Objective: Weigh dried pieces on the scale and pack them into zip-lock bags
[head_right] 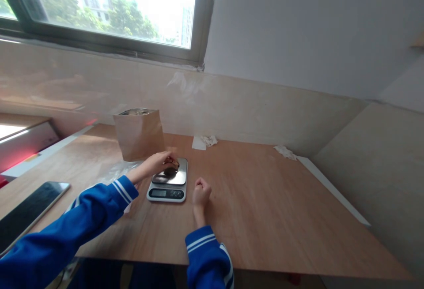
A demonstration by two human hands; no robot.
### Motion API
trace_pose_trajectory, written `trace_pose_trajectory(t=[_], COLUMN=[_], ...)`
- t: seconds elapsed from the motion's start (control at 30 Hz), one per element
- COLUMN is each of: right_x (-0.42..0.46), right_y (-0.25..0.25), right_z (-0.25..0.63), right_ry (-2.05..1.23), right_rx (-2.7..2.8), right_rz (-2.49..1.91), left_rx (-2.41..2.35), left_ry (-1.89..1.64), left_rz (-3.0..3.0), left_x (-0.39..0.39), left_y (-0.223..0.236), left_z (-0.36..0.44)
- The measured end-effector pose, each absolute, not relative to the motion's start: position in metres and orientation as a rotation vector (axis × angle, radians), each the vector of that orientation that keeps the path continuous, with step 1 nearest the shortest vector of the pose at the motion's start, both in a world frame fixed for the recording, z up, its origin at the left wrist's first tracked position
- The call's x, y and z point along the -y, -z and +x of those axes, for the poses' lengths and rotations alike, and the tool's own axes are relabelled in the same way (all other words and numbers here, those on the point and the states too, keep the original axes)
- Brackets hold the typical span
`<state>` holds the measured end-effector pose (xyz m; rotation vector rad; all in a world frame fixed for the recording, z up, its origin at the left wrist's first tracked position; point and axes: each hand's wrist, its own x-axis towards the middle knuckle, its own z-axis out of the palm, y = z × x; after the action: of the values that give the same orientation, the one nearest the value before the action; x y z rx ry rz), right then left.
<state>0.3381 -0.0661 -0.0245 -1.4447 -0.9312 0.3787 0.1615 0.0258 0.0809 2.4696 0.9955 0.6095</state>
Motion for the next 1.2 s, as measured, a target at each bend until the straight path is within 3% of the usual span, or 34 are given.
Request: trace_pose_trajectory(t=[0.3,0.6,0.9,1.07,1.2], right_x=[0.063,0.064,0.065,0.065,0.066], right_y=[0.029,0.028,0.027,0.026,0.025], right_z=[0.34,0.338,0.339,0.339,0.338], right_ry=[-0.375,-0.389,-0.393,-0.398,-0.404], right_rx=[0.916,0.929,0.917,0.911,0.911], right_rz=[-1.449,-1.452,-1.46,-1.456,-1.458], left_rx=[-1.375,-0.833,-1.071,-1.153,-1.471], left_ry=[-0.532,-0.433,-0.563,-0.67,-1.225], left_rz=[2.539,2.574,2.829,2.833,2.695], left_x=[-0.026,-0.017,-0.012,-0.01,-0.025], left_y=[-0.087,-0.082,-0.056,-0.097,-0.156], left_z=[0.161,0.141,0.151,0.149,0.138])
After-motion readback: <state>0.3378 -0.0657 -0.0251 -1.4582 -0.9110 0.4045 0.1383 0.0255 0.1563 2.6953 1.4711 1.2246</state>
